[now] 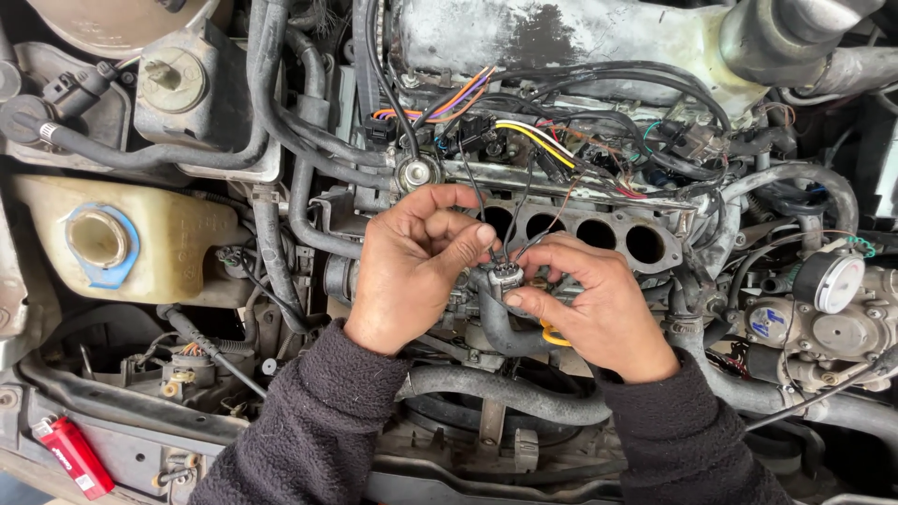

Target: The person works on a car engine with the hood open, connecting electrical wires and securing them with zip ties. A cat appears and the person briefly touches its head before resuming work on the wiring.

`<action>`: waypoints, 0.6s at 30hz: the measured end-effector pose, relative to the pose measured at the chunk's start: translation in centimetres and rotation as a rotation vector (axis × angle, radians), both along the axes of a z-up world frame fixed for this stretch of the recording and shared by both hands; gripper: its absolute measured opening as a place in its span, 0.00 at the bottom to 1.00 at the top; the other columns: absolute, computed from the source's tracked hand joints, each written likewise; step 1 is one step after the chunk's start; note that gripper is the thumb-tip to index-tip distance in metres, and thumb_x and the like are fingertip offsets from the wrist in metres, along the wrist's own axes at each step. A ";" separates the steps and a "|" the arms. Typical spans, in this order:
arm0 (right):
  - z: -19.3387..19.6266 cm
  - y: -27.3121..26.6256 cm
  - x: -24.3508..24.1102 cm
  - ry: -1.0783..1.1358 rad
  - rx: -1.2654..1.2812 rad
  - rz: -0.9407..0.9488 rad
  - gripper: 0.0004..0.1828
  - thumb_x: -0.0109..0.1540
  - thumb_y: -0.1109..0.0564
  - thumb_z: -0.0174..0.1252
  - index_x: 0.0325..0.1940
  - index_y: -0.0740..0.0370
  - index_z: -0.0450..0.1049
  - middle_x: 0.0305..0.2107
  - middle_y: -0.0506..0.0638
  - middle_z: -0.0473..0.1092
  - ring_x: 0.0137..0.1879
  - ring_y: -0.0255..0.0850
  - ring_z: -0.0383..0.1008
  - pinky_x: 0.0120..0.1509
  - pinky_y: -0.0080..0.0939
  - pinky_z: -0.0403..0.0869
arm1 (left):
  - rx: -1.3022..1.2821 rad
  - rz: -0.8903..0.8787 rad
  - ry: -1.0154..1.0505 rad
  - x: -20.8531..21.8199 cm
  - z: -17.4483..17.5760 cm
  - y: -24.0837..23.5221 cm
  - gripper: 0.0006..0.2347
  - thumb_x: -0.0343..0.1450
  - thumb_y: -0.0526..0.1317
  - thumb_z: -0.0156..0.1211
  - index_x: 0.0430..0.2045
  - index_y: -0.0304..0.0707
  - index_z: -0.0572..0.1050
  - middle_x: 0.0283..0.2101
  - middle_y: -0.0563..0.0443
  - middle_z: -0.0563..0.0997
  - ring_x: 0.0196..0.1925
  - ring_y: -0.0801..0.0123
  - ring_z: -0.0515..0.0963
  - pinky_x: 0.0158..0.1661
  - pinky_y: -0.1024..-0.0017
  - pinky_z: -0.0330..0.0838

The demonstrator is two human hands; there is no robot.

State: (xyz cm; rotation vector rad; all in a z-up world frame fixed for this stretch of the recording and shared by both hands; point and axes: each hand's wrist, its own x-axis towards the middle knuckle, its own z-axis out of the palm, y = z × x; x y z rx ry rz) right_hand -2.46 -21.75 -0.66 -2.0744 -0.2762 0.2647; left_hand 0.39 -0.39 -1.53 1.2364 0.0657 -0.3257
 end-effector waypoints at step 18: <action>0.2 0.1 0.0 0.027 0.053 -0.038 0.16 0.54 0.57 0.71 0.43 0.63 0.78 0.33 0.47 0.77 0.35 0.36 0.72 0.42 0.35 0.73 | -0.026 0.029 0.021 0.2 0.0 -0.3 0.12 0.71 0.26 0.63 0.47 0.25 0.72 0.33 0.50 0.85 0.34 0.79 0.82 0.38 0.78 0.78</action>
